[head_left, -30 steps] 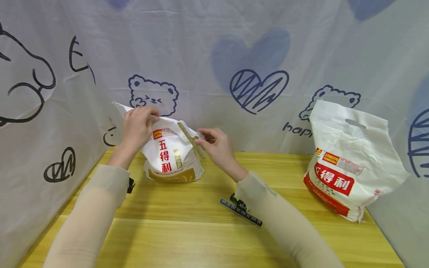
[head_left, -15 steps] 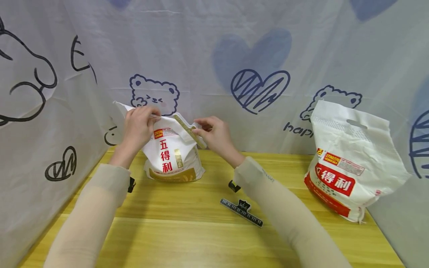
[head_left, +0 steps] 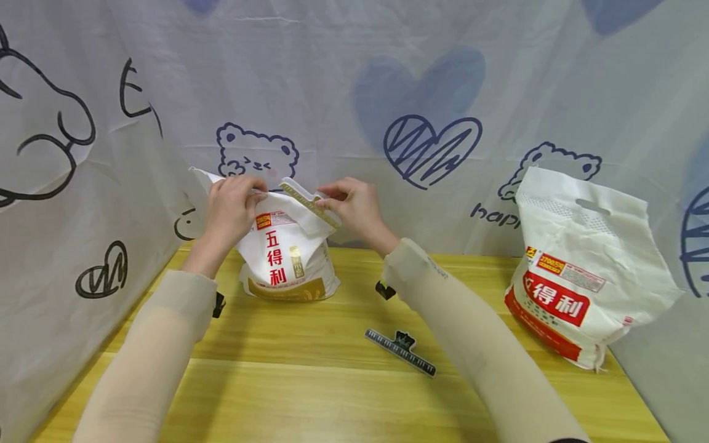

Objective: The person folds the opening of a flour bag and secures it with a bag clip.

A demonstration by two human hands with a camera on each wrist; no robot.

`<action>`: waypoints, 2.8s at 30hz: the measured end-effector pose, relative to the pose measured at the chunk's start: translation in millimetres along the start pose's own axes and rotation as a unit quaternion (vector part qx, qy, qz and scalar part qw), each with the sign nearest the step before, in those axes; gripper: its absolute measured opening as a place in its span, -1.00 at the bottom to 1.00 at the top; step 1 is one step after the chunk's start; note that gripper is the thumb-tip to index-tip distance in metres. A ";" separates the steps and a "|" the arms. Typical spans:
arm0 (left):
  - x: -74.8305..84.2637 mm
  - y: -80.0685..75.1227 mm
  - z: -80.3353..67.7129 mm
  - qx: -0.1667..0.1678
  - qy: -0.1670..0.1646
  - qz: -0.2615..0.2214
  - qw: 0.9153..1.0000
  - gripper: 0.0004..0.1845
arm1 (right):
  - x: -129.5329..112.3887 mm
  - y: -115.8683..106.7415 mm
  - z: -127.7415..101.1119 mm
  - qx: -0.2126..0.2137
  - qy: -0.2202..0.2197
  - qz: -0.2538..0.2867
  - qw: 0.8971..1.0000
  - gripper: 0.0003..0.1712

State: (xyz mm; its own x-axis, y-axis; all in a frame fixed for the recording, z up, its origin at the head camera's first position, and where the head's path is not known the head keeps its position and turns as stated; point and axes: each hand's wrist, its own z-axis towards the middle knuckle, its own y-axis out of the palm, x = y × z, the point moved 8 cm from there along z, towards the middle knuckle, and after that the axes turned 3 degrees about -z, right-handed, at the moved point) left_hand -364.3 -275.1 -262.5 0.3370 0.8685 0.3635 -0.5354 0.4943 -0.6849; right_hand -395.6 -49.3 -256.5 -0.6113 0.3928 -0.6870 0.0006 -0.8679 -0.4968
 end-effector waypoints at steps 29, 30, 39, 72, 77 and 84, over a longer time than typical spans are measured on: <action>1.1 -4.0 -0.1 0.020 0.007 -0.012 1.000 -0.86 | 11.8 34.1 17.6 -0.052 0.051 0.030 0.997 -0.78; 1.2 -4.3 -0.1 0.022 0.009 -0.015 1.000 -0.86 | 11.5 34.9 17.7 -0.054 0.051 0.028 0.997 -0.78; 1.8 -6.7 -1.8 0.033 0.014 -0.058 0.998 -0.86 | 6.8 42.0 19.0 -0.066 0.040 -0.015 0.997 -0.78; 5.2 -9.6 -7.1 0.030 0.023 -0.076 0.996 -0.89 | 6.1 53.9 11.7 -0.111 0.080 -0.077 0.988 -0.59; 5.5 -10.7 -7.2 0.032 0.023 -0.070 0.997 -0.86 | 6.8 51.6 6.8 -0.107 0.050 -0.056 0.991 -0.50; 7.5 -14.3 -12.1 0.039 0.031 -0.076 0.996 -0.78 | 8.3 47.5 -4.4 -0.135 0.022 -0.008 0.991 -0.42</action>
State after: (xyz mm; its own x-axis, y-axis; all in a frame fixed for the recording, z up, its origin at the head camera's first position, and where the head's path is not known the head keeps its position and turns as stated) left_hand -344.7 -276.1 -257.7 0.4647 0.7802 0.4188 -0.5314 0.6240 -0.5729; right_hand -397.2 -85.9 -288.1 -0.5786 0.4229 -0.6974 0.2068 -0.7511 -0.6270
